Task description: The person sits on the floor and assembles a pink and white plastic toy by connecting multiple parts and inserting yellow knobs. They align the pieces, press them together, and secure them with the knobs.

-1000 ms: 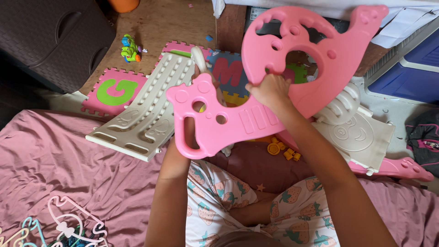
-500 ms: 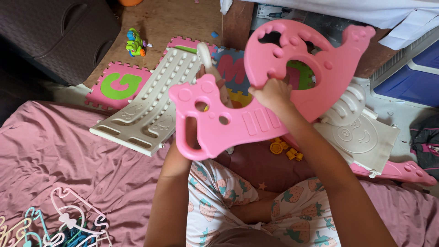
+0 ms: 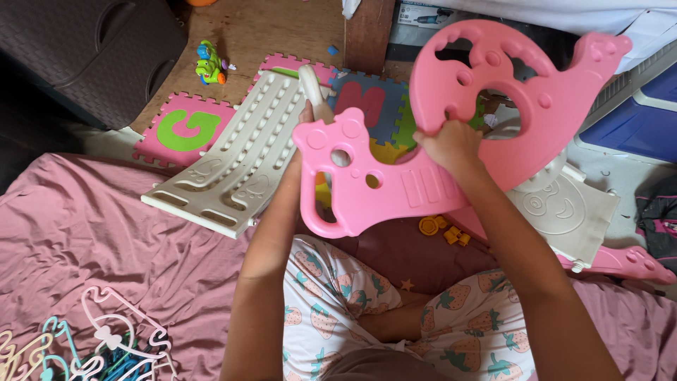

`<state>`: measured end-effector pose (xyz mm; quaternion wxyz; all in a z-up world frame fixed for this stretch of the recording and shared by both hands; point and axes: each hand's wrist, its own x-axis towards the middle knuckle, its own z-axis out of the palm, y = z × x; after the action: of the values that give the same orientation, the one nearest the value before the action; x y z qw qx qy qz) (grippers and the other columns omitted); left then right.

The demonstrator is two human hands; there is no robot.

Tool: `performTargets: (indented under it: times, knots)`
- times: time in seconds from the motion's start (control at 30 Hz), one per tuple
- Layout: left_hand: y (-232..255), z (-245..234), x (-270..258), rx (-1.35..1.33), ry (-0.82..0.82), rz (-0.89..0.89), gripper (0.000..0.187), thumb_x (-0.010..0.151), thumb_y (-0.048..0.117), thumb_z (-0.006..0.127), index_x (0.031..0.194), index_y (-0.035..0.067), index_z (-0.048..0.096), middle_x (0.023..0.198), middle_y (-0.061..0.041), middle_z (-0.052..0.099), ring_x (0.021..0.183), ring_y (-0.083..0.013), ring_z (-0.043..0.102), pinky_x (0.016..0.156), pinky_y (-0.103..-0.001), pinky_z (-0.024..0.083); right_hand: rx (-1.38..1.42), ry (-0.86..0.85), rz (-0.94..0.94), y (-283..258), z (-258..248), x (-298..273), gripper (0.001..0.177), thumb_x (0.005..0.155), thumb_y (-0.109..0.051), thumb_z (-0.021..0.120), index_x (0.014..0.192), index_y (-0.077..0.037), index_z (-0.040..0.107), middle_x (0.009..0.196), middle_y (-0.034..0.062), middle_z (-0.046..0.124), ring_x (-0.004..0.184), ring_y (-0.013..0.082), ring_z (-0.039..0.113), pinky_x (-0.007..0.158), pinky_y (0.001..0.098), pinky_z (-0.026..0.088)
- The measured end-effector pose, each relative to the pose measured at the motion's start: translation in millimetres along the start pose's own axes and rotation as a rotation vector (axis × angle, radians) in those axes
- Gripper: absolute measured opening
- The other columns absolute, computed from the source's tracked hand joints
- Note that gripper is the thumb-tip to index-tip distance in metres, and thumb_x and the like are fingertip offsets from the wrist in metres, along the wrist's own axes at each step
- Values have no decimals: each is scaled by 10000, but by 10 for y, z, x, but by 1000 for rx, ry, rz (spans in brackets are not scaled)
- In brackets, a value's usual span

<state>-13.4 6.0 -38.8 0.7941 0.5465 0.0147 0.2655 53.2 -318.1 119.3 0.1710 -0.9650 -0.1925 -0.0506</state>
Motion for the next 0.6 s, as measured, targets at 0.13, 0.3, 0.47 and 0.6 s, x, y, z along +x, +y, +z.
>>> performTargets:
  times: [0.13, 0.3, 0.47, 0.6]
  knots:
    - [79, 16, -27, 29, 13, -33, 1066, 858, 413, 775, 1617, 86, 102, 1320, -218, 423, 1200, -296, 489, 1049, -389, 477, 71, -80, 72, 254, 123, 117, 703, 785, -568, 717, 1177, 14, 679, 1004, 215, 738, 1014, 398, 708, 924, 480, 523]
    - [232, -76, -100, 670, 28, 87, 1204, 790, 316, 861, 1627, -30, 67, 1556, -278, 299, 1488, -392, 290, 1245, -410, 263, 234, -18, 90, 858, 360, 408, 924, 824, -626, 724, 1341, 123, 560, 1152, 341, 656, 1139, 441, 642, 968, 445, 488]
    - [282, -88, -65, 796, 295, -96, 1232, 617, 281, 843, 1572, -88, 158, 1508, -301, 364, 1449, -421, 353, 1233, -377, 309, 265, -61, 259, 1252, 536, 529, 1027, 792, -630, 683, 1438, 145, 491, 1248, 345, 649, 1207, 419, 638, 1025, 429, 471]
    - [325, 214, -178, 873, 390, -166, 1279, 632, 258, 900, 1552, -97, 86, 1481, -385, 302, 1389, -488, 353, 1172, -407, 347, 171, -41, 249, 1315, 486, 417, 1071, 779, -635, 700, 1471, 139, 439, 1240, 345, 640, 1199, 430, 625, 1003, 440, 468]
